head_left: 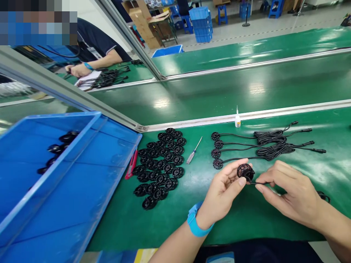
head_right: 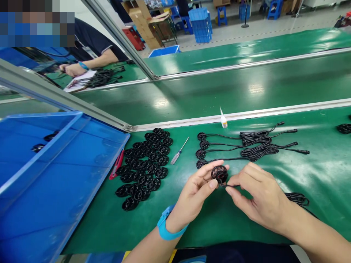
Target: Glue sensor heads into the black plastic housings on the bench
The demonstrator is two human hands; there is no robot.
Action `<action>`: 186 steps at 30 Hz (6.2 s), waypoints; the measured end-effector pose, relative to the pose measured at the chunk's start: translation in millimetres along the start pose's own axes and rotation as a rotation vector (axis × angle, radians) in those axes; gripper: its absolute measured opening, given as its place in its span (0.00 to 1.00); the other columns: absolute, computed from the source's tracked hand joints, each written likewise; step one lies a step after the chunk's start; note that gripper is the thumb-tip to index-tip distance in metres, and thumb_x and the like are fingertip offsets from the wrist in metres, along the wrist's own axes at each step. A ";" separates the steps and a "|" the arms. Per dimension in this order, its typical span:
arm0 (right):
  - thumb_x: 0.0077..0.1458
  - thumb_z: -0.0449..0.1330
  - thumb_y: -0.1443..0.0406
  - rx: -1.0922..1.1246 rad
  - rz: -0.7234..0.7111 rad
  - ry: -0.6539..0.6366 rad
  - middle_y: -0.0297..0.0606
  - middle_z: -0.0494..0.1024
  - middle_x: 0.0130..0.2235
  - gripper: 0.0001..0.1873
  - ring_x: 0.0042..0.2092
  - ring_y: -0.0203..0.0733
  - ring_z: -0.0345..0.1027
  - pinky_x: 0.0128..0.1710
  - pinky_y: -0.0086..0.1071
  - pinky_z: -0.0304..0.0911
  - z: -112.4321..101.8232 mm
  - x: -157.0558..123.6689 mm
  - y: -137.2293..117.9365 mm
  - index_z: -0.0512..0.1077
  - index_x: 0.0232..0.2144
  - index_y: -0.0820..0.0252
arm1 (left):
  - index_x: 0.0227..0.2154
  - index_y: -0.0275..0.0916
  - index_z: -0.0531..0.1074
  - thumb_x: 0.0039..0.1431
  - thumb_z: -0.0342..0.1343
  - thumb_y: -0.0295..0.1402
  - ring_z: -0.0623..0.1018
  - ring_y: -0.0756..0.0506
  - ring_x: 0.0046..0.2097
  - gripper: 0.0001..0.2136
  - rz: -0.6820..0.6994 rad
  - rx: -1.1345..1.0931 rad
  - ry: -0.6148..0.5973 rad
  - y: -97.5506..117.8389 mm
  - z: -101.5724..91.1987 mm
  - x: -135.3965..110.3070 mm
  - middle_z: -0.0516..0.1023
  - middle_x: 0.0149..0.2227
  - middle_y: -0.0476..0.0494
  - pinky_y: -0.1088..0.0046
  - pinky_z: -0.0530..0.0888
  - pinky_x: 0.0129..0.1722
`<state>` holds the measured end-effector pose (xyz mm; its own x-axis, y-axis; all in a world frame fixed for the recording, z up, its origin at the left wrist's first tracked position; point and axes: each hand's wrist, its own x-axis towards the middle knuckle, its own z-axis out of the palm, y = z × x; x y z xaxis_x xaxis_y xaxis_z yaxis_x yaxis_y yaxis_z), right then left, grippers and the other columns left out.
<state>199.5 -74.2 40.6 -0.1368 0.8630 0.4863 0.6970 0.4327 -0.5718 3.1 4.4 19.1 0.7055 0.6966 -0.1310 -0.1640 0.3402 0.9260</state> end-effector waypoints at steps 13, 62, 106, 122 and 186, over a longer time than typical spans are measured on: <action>0.64 0.61 0.68 -0.066 -0.005 0.033 0.33 0.75 0.31 0.04 0.32 0.35 0.66 0.33 0.31 0.64 -0.3 0.5 2.5 0.73 0.42 0.59 | 0.62 0.50 0.71 0.65 0.62 0.34 0.81 0.44 0.48 0.23 0.003 -0.011 -0.088 -3.9 -1.7 -2.4 0.79 0.58 0.39 0.66 0.76 0.50; 0.65 0.62 0.62 -0.130 -0.005 0.003 0.28 0.76 0.27 0.11 0.25 0.31 0.68 0.28 0.30 0.63 7.2 -5.2 -2.2 0.74 0.49 0.56 | 0.50 0.43 0.75 0.59 0.67 0.43 0.75 0.48 0.39 0.19 0.025 -0.060 -0.014 -14.2 -3.1 3.1 0.77 0.38 0.46 0.72 0.72 0.42; 0.58 0.66 0.75 -0.205 -0.103 0.107 0.42 0.79 0.38 0.12 0.37 0.37 0.69 0.36 0.34 0.68 7.4 -2.0 -0.9 0.75 0.45 0.68 | 0.51 0.47 0.78 0.66 0.61 0.29 0.81 0.47 0.51 0.12 0.101 -0.082 0.040 -6.0 9.7 -0.3 0.82 0.54 0.45 0.73 0.80 0.49; 0.52 0.69 0.76 -0.396 -0.215 0.202 0.38 0.81 0.30 0.10 0.29 0.36 0.70 0.33 0.33 0.69 20.9 -2.1 -3.0 0.74 0.35 0.63 | 0.58 0.42 0.74 0.65 0.59 0.30 0.81 0.47 0.43 0.19 0.065 0.256 0.126 -7.9 12.7 -6.8 0.84 0.45 0.41 0.75 0.79 0.42; 0.64 0.56 0.62 0.934 0.507 0.462 0.28 0.61 0.24 0.09 0.25 0.36 0.54 0.24 0.29 0.59 -14.5 5.0 32.0 0.70 0.46 0.49 | 0.48 0.42 0.77 0.60 0.68 0.38 0.83 0.44 0.45 0.15 -0.110 -0.240 0.142 -10.0 13.2 0.6 0.82 0.40 0.45 0.71 0.76 0.44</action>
<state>231.3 -59.9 34.3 0.4143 0.8983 0.1463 -0.2198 0.2547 -0.9417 14.2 -6.9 14.5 0.6274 0.7227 -0.2897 -0.2625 0.5466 0.7952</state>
